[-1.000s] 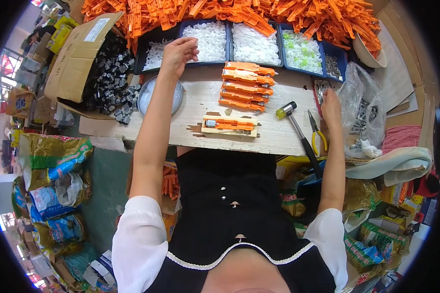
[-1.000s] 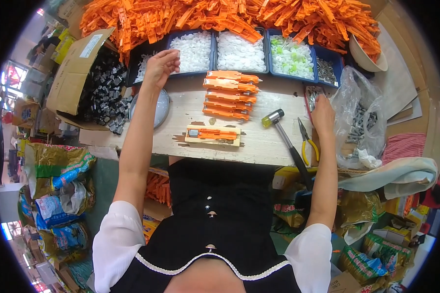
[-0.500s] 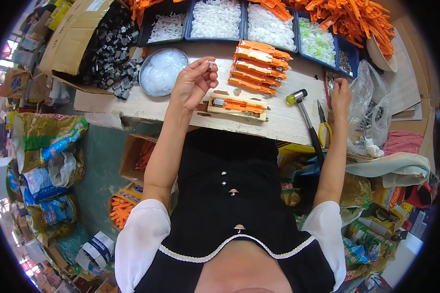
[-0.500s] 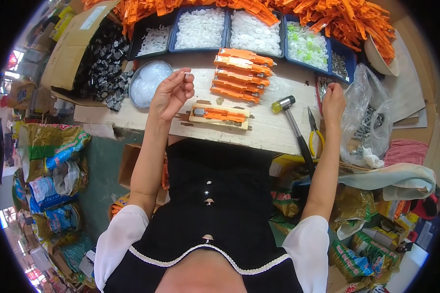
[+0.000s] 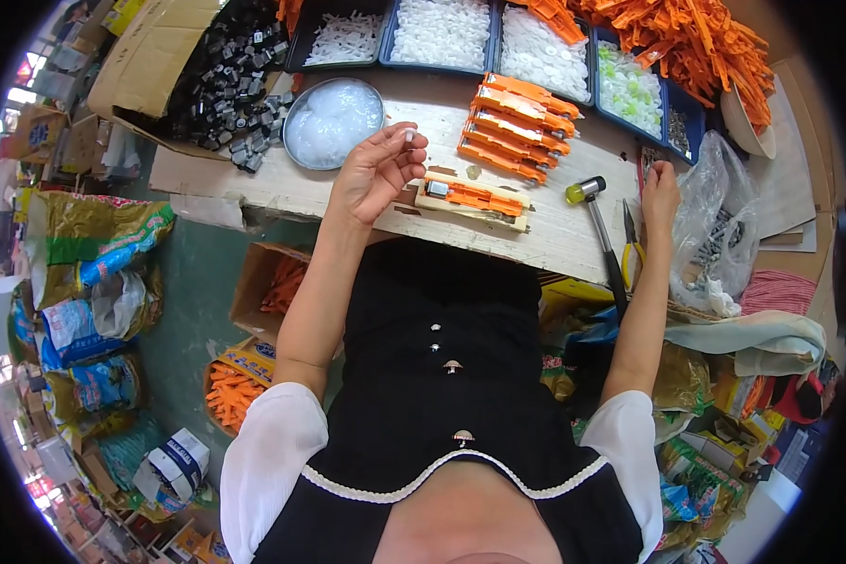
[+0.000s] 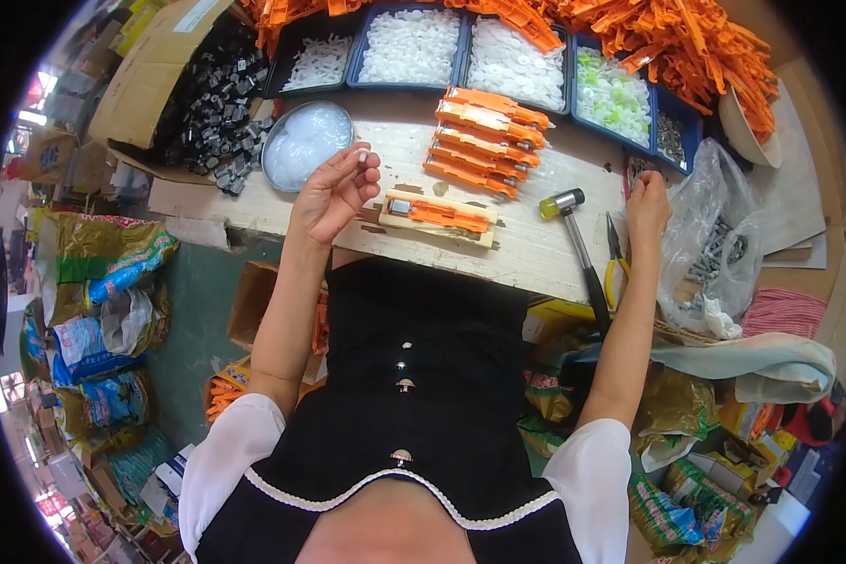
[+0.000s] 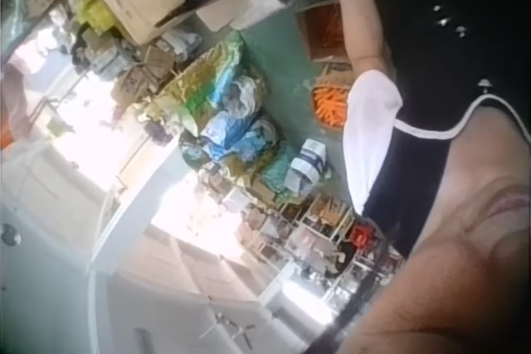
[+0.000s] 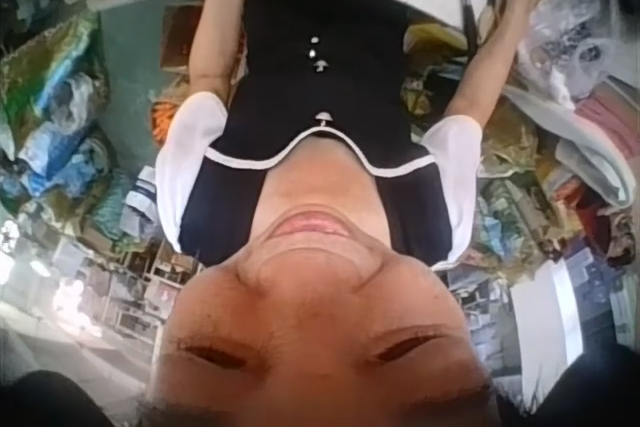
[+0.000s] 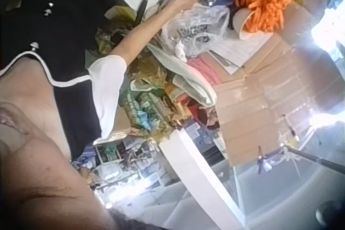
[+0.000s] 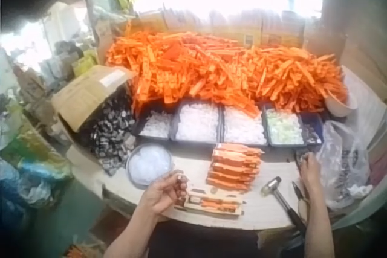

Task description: Assemble plastic toy components by adding internal parts and trimming with pliers at a factory workstation.

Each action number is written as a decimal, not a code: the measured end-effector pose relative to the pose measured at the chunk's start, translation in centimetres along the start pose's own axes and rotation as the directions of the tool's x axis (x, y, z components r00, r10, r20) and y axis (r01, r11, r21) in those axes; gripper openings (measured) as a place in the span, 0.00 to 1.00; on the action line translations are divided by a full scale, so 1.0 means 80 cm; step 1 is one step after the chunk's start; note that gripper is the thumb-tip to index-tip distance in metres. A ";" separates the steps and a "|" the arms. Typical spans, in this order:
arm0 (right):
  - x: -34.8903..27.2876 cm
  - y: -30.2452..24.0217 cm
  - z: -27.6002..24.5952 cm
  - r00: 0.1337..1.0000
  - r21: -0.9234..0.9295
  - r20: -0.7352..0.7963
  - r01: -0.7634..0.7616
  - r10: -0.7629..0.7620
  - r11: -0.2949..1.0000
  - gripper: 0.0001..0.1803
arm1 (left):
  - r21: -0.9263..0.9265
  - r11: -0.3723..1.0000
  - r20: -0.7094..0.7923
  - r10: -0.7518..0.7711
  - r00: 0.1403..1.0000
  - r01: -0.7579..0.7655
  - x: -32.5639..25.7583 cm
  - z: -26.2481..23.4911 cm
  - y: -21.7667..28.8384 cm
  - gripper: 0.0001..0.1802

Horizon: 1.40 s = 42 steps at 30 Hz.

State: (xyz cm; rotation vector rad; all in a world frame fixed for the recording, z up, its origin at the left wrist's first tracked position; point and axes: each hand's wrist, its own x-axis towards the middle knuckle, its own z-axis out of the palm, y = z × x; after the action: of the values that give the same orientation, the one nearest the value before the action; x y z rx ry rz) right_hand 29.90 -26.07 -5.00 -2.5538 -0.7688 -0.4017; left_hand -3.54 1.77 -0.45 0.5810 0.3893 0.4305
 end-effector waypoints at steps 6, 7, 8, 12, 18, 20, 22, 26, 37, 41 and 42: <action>-0.006 0.029 0.008 1.000 0.049 -0.017 0.015 -0.014 0.999 0.07 | 0.094 0.995 -0.010 0.044 0.999 -0.043 -0.039 -0.014 0.006 0.10; -0.007 0.035 0.009 0.999 0.056 -0.024 0.024 -0.023 0.998 0.07 | 0.146 0.988 -0.039 0.053 0.998 -0.047 -0.057 -0.019 0.005 0.10; -0.005 0.038 0.012 0.999 0.064 -0.010 0.037 -0.036 0.997 0.07 | 0.142 0.988 -0.058 0.062 0.996 -0.053 -0.075 -0.027 0.005 0.10; 0.002 0.041 0.014 1.000 0.069 0.011 0.026 -0.027 0.997 0.06 | 0.189 0.980 -0.293 0.108 0.950 -0.054 -0.163 -0.075 -0.003 0.09; 0.005 0.049 0.017 1.000 0.024 -0.011 0.017 -0.017 1.000 0.08 | 0.265 0.931 -0.762 0.042 0.646 0.252 -0.246 -0.232 -0.087 0.03; 0.007 0.050 0.020 1.000 0.033 -0.004 0.031 -0.031 0.999 0.08 | 0.194 0.934 -0.831 -0.007 0.556 0.301 -0.244 -0.253 -0.108 0.03; 0.007 0.051 0.022 0.999 0.042 0.031 -0.034 0.032 0.999 0.08 | 0.139 0.942 -0.852 -0.044 0.522 0.305 -0.219 -0.275 -0.110 0.04; 0.015 0.041 0.023 0.998 0.073 0.054 -0.025 0.021 0.997 0.08 | -0.101 0.987 -0.763 0.003 0.647 -0.124 -0.107 -0.376 -0.046 0.10; -0.007 0.046 -0.004 0.996 0.088 -0.089 0.014 -0.006 0.996 0.08 | 0.104 0.994 -0.770 0.106 0.629 -0.041 -0.133 -0.376 -0.064 0.10; -0.008 0.029 -0.008 0.987 0.104 -0.157 -0.032 0.048 0.994 0.07 | 0.259 0.942 -0.489 -0.061 0.870 0.211 -0.179 -0.217 -0.064 0.09; -0.007 0.014 -0.012 0.985 0.102 -0.161 -0.043 0.059 0.994 0.07 | 0.282 0.936 -0.386 -0.090 0.918 0.210 -0.180 -0.182 -0.062 0.07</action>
State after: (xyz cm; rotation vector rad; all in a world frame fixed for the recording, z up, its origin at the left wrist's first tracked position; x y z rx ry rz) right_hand 29.91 -27.62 -4.77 -2.4082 -0.6455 -0.5357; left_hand -21.09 -2.65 -11.33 0.7802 0.8720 0.3262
